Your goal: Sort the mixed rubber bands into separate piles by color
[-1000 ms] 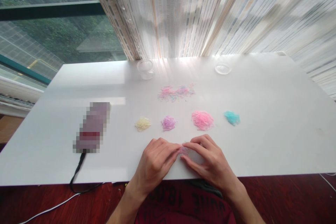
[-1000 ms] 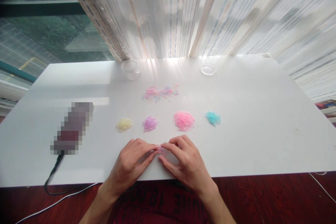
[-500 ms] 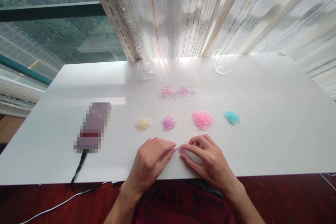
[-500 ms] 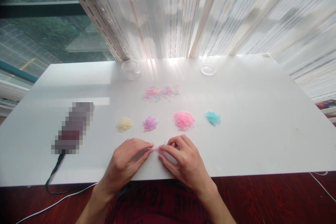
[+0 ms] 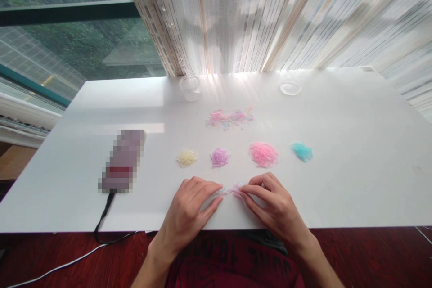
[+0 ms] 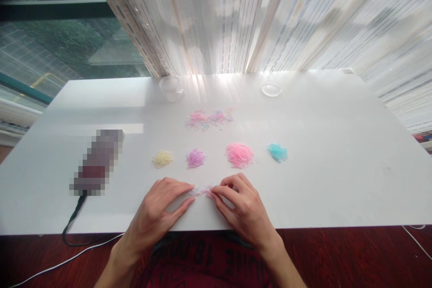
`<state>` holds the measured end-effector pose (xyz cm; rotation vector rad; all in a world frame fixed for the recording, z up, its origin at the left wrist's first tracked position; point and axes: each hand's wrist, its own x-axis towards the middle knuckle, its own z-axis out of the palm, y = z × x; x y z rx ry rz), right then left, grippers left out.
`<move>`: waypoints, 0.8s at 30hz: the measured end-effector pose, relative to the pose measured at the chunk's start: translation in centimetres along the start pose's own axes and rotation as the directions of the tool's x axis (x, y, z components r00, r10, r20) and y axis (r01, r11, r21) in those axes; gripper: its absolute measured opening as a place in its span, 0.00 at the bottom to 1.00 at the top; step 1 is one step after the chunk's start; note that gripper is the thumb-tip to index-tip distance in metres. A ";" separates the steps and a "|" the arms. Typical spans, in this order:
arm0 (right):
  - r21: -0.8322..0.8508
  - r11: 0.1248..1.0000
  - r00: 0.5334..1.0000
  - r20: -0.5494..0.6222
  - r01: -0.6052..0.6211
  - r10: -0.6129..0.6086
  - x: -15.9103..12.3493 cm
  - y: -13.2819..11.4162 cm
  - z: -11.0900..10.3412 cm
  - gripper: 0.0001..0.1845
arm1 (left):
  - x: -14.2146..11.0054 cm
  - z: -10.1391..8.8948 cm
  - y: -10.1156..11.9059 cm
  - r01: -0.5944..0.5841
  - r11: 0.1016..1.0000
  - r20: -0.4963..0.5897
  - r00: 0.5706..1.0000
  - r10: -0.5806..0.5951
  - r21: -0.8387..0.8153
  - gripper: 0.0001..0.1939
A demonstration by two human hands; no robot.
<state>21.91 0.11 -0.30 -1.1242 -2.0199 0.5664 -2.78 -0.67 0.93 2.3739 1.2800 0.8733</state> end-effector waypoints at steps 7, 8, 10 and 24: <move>0.054 0.998 1.000 -0.013 0.022 -0.021 0.2 0.0 -0.2 0.09 | 0.3 0.6 0.1 -0.001 0.999 0.001 1.000 0.001 -0.036 0.10; 0.054 0.998 1.000 -0.015 0.024 -0.023 0.3 0.0 -0.2 0.09 | 0.4 0.6 0.2 0.000 0.999 0.002 1.000 0.000 -0.040 0.10; 0.058 0.998 0.999 -0.020 0.028 -0.027 0.4 0.0 -0.2 0.09 | 0.5 0.6 0.5 0.001 0.999 -0.008 1.000 -0.002 -0.049 0.10; 0.135 0.990 0.999 -0.033 0.047 -0.043 0.4 -0.2 -0.5 0.11 | 2.3 1.7 1.4 -0.027 0.990 -0.063 0.998 0.018 -0.135 0.07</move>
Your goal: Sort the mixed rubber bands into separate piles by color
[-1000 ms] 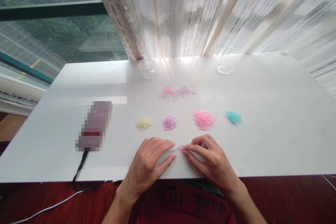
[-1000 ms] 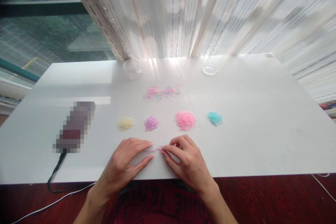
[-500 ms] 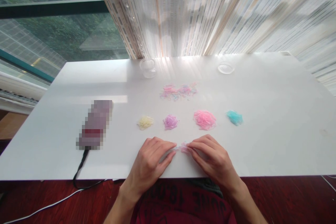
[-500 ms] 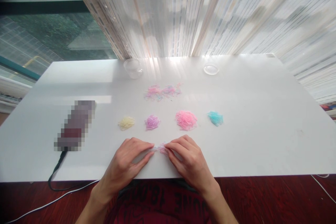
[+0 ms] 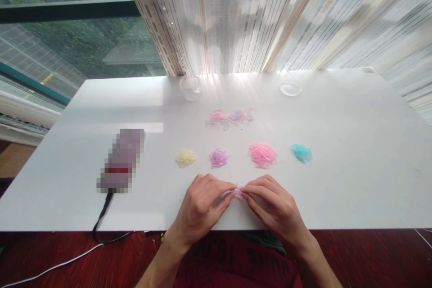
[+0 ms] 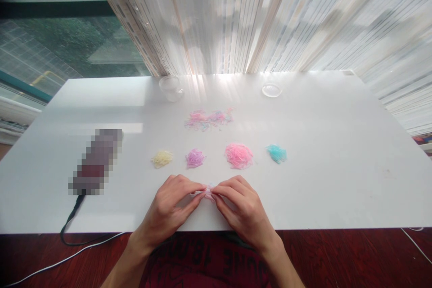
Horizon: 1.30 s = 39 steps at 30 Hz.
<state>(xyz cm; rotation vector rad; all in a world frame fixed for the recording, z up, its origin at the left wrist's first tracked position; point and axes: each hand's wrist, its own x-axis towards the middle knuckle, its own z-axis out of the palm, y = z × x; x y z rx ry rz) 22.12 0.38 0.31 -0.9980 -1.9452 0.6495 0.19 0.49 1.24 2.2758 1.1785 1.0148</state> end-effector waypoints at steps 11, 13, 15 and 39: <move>0.000 1.000 1.000 0.004 -0.009 0.009 -0.2 0.4 0.1 0.11 | 0.4 0.0 0.3 -0.004 1.000 -0.020 1.000 0.003 -0.023 0.08; -0.001 1.000 1.000 -0.003 -0.006 0.006 -0.2 0.4 0.2 0.11 | 0.4 0.0 0.4 -0.001 0.999 -0.016 1.000 0.000 -0.037 0.09; -0.003 1.000 1.000 -0.010 -0.006 0.006 -0.2 0.3 0.1 0.11 | 0.3 0.1 0.3 0.005 0.999 -0.014 1.000 -0.006 -0.053 0.08; -0.009 1.000 1.000 -0.008 -0.028 0.028 0.0 0.0 -0.2 0.09 | -0.4 -0.7 -0.1 0.027 0.999 -0.045 0.999 -0.028 -0.031 0.07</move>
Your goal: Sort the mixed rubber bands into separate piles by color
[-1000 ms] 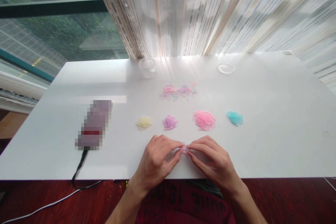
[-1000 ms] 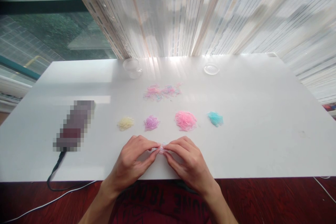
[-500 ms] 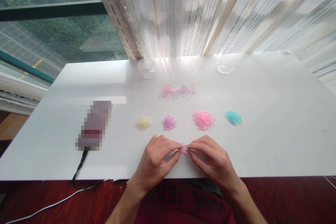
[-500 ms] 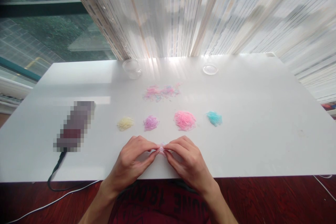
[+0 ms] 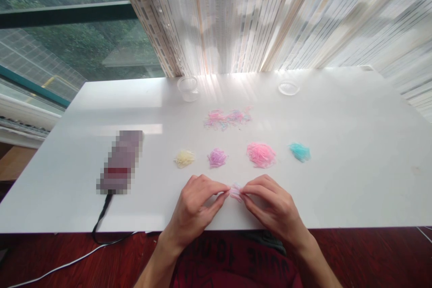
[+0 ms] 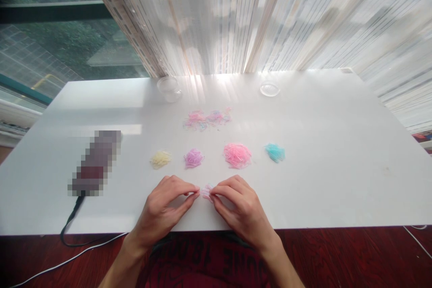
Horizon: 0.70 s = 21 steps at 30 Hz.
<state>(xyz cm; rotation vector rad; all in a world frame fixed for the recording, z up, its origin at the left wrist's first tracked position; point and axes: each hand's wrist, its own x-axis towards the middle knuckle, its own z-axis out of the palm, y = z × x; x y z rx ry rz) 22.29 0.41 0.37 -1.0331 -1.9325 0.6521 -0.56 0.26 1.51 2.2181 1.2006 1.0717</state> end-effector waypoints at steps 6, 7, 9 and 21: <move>-0.002 1.000 1.000 -0.015 -0.001 0.001 0.2 -0.2 -0.1 0.09 | -0.4 -0.9 -0.6 0.023 0.999 -0.013 1.000 -0.022 0.033 0.07; -0.004 1.000 1.000 -0.021 -0.004 0.004 0.2 -0.2 -0.1 0.09 | -0.5 -1.0 -0.7 0.026 0.999 -0.017 1.000 -0.025 0.037 0.07; -0.015 1.000 0.999 -0.036 -0.013 0.013 0.2 -0.2 -0.1 0.09 | -0.7 -1.2 -0.9 0.033 0.999 -0.023 0.999 -0.032 0.043 0.06; -0.044 0.996 0.992 -0.108 -0.073 0.068 0.0 0.2 0.3 0.08 | -0.6 -1.2 -1.2 0.049 0.998 -0.039 0.998 -0.048 0.040 0.05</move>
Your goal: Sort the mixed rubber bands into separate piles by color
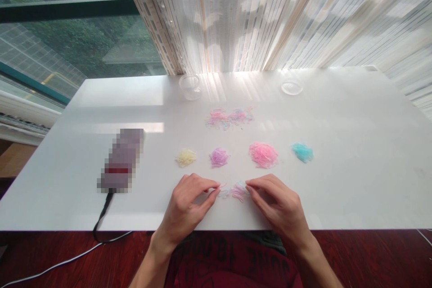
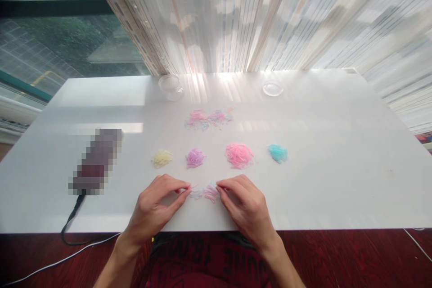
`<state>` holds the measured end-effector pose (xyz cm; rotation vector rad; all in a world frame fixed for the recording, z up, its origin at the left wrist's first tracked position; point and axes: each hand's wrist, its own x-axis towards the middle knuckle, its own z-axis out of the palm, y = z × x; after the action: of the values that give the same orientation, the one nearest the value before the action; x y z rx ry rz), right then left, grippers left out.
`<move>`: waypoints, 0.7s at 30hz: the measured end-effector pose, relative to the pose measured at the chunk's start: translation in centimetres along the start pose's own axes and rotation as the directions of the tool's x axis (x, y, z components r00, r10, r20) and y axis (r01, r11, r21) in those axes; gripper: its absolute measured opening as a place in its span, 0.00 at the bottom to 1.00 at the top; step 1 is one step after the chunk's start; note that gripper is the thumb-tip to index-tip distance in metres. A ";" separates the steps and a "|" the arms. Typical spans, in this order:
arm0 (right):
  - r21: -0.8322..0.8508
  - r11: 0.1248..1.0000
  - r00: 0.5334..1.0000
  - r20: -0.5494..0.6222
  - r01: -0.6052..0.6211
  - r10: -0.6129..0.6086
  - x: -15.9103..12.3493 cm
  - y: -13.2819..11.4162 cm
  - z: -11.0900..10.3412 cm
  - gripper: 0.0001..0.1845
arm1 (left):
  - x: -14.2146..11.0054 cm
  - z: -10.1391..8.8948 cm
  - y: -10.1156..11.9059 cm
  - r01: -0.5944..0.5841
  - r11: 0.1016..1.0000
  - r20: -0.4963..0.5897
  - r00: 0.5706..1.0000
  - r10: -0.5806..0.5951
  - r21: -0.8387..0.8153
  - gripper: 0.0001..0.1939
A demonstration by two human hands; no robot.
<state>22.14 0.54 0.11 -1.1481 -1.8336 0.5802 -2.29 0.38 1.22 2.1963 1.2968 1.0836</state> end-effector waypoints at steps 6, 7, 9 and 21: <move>-0.005 1.000 1.000 -0.013 0.009 -0.009 0.1 0.0 0.0 0.08 | -0.1 -0.1 0.0 0.000 1.000 -0.003 1.000 0.000 -0.001 0.05; -0.004 1.000 1.000 -0.014 0.008 -0.008 0.1 0.0 0.0 0.09 | -0.1 -0.1 0.0 0.002 1.000 0.001 1.000 -0.002 -0.004 0.06; 0.002 1.000 1.000 -0.013 0.005 -0.005 0.1 0.0 0.0 0.10 | -0.1 -0.1 0.0 0.000 1.000 0.006 1.000 0.000 -0.014 0.06; 0.006 1.000 1.000 -0.008 -0.006 0.006 -0.1 0.1 0.0 0.11 | -0.2 -0.1 0.0 0.002 0.999 0.009 1.000 -0.001 -0.040 0.08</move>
<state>22.25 0.51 -0.03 -1.1503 -1.8215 0.5837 -2.42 0.24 1.15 2.1680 1.2620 1.0888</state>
